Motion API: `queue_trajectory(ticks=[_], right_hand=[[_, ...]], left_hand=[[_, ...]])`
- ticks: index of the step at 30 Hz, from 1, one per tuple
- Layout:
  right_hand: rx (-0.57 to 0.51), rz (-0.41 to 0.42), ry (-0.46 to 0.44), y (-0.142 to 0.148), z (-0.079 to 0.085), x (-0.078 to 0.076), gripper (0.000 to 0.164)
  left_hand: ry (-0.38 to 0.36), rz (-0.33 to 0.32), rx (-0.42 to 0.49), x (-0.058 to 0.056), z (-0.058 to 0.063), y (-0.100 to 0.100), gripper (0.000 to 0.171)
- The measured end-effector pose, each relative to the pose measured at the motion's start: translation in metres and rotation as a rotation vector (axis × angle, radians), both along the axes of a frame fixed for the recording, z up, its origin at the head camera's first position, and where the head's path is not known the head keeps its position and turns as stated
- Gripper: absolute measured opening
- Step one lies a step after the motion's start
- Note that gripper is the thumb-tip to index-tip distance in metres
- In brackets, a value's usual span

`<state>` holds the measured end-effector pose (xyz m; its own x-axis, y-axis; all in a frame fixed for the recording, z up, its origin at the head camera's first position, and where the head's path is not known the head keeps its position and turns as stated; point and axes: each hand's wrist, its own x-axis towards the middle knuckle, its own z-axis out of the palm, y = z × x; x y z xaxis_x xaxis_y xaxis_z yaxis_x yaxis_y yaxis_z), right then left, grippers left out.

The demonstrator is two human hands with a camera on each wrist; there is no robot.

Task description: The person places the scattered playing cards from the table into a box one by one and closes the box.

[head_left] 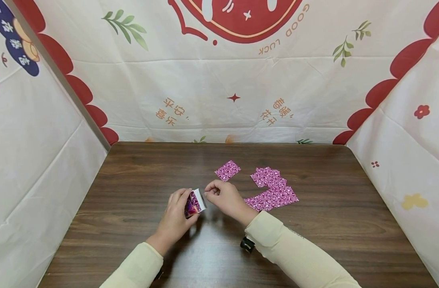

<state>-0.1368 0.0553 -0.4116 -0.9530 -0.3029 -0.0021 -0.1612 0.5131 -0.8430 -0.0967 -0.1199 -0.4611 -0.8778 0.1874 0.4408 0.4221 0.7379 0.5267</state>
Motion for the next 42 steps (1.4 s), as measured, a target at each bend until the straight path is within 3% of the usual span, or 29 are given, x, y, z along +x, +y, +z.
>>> queue_trajectory(ticks=[17, 31, 42], right_hand=[[0.042, 0.03, 0.019, 0.007, -0.014, -0.012, 0.014], [0.164, 0.034, 0.085, 0.025, -0.019, -0.054, 0.021], [0.303, -0.08, 0.026, 0.041, -0.034, -0.086, 0.034]], left_hand=[[-0.014, -0.008, -0.02, 0.002, 0.0, -0.002, 0.07], [-0.001, -0.009, -0.026, 0.0, 0.001, -0.008, 0.068], [-0.003, -0.007, -0.033, 0.002, 0.003, -0.01, 0.068]])
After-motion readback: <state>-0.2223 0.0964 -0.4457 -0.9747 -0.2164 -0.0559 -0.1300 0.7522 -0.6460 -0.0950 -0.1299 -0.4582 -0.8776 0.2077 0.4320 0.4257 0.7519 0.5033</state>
